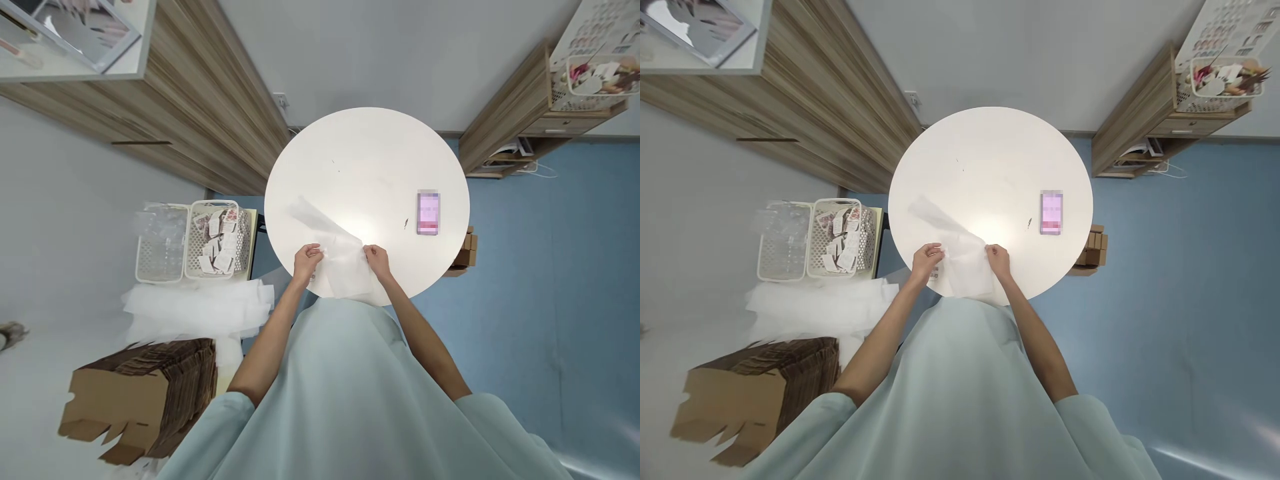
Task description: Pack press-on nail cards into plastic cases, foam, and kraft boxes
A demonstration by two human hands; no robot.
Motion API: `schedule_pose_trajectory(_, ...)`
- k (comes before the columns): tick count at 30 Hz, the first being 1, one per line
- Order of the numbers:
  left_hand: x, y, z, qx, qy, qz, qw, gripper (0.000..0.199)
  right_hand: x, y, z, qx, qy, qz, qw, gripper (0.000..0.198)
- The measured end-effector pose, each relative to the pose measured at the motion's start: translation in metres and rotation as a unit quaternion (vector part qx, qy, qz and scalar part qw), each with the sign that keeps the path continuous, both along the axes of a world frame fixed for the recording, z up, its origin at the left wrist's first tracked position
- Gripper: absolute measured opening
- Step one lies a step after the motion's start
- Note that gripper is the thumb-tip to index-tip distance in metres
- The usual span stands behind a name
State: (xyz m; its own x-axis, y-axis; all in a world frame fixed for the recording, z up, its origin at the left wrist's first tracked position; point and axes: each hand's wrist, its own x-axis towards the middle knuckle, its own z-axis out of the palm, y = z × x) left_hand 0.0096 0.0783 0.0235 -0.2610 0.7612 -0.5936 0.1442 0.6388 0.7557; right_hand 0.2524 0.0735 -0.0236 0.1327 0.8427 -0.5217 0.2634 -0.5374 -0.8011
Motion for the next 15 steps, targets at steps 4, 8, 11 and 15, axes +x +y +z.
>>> schedule_pose_trajectory(4,0.004,-0.004,-0.001,0.021,0.008,0.002,1.0,0.045,-0.005,-0.004,0.009,0.045,-0.068,-0.01,0.997,0.031)
schedule_pose_trajectory(8,0.01,-0.007,-0.001,0.051,-0.006,-0.009,0.999,0.04,-0.029,-0.006,0.026,0.099,-0.046,0.07,0.992,0.036)
schedule_pose_trajectory(11,0.014,-0.006,0.001,0.069,-0.026,-0.004,0.997,0.037,-0.054,-0.005,0.036,0.094,-0.015,0.182,0.979,0.054)
schedule_pose_trajectory(15,0.018,-0.009,0.003,0.104,-0.045,-0.001,0.994,0.035,-0.078,-0.001,0.041,0.072,-0.05,0.209,0.974,0.036)
